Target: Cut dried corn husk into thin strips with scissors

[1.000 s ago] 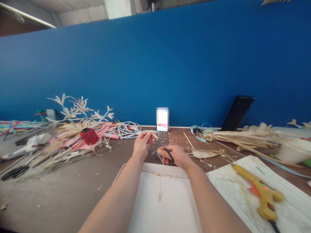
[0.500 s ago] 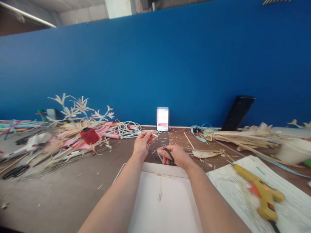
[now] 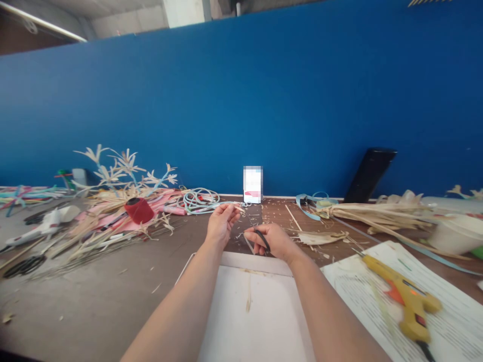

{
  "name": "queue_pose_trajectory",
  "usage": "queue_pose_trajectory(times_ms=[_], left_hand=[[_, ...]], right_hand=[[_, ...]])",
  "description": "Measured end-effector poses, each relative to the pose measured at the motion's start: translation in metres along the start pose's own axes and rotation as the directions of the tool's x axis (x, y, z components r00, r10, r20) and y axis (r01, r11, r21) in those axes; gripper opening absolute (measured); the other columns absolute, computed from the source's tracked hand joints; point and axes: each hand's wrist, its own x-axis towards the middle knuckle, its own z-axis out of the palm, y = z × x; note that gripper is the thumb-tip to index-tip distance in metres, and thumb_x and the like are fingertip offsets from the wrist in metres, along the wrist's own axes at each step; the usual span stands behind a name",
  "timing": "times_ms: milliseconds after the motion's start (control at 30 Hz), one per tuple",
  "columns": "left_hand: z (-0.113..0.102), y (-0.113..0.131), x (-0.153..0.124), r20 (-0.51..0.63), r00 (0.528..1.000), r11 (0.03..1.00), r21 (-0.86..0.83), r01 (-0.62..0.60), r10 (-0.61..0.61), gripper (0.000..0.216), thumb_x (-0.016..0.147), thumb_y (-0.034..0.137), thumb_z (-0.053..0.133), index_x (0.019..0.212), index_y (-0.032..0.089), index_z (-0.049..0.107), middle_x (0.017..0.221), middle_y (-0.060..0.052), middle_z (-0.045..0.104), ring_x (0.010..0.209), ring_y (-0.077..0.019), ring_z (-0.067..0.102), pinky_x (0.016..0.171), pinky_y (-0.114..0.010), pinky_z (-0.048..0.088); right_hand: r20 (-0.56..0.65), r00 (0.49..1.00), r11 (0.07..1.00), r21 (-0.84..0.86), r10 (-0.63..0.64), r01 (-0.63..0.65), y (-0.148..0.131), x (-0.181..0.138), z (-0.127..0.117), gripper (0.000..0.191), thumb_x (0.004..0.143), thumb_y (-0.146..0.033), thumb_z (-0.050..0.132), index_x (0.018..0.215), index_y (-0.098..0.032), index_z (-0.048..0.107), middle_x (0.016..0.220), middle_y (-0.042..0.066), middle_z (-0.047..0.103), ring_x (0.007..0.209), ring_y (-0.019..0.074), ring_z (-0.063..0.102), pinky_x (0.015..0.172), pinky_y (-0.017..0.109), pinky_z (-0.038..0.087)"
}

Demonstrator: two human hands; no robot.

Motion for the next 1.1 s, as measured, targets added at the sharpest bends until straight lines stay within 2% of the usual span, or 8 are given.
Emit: queue_pose_trajectory(times_ms=[167,333,467,667,867,1100], left_hand=[[0.001,0.001,-0.002,0.000,1.000,1.000,-0.003,0.004,-0.004,0.024,0.065,0.030,0.068,0.077,0.013,0.056,0.086,-0.006,0.065,0.069,-0.0086,0.060,0.061,-0.019,0.048],[0.003,0.004,-0.003,-0.067,0.998,1.000,-0.020,-0.011,0.009,0.023,0.063,0.026,0.071,0.076,0.013,0.058,0.072,-0.001,0.062,0.063,-0.0069,0.059,0.054,-0.015,0.045],[0.005,0.004,-0.002,-0.062,0.998,0.998,-0.056,0.004,-0.007,0.021,0.062,0.021,0.071,0.075,0.012,0.057,0.070,-0.002,0.062,0.066,-0.0079,0.060,0.057,-0.015,0.047],[0.006,0.003,-0.003,-0.027,0.999,0.996,-0.079,0.033,-0.035,0.021,0.063,0.017,0.070,0.076,0.011,0.056,0.076,-0.006,0.065,0.073,-0.0118,0.064,0.065,-0.019,0.050],[0.009,0.003,-0.004,-0.020,0.999,0.997,-0.069,0.038,-0.039,0.018,0.065,0.013,0.068,0.076,0.010,0.054,0.076,-0.007,0.066,0.074,-0.0127,0.064,0.066,-0.019,0.051],[0.011,0.003,-0.006,0.006,0.999,0.997,-0.054,0.049,-0.049,0.017,0.066,0.011,0.067,0.077,0.010,0.054,0.078,-0.007,0.066,0.075,-0.0130,0.064,0.067,-0.020,0.051]], right_hand=[[-0.085,0.996,1.000,-0.005,-0.015,0.014,0.001,0.002,0.001,0.046,0.070,-0.051,0.060,0.096,-0.014,0.065,0.050,0.000,0.059,0.040,0.0080,0.047,0.040,0.019,0.036],[-0.155,0.988,0.996,0.088,0.012,0.001,0.005,0.004,0.001,0.046,0.069,-0.051,0.060,0.096,-0.014,0.064,0.054,0.002,0.061,0.044,0.0088,0.051,0.041,0.018,0.037],[-0.165,0.986,0.994,0.105,0.038,-0.021,0.007,0.006,0.003,0.045,0.069,-0.050,0.062,0.097,-0.015,0.063,0.057,0.002,0.062,0.046,0.0097,0.053,0.040,0.018,0.036],[-0.143,0.990,0.996,0.088,0.009,0.003,0.011,0.007,0.005,0.046,0.070,-0.051,0.060,0.099,-0.015,0.062,0.060,0.003,0.063,0.050,0.0114,0.055,0.045,0.021,0.040],[-0.137,0.991,0.995,0.102,-0.008,0.022,0.009,0.006,0.006,0.047,0.070,-0.050,0.060,0.100,-0.014,0.062,0.060,0.003,0.064,0.050,0.0109,0.054,0.044,0.020,0.039],[-0.171,0.985,0.995,0.096,0.036,-0.020,0.006,0.007,0.007,0.044,0.069,-0.047,0.062,0.098,-0.014,0.062,0.055,0.002,0.062,0.045,0.0097,0.052,0.040,0.018,0.036]])
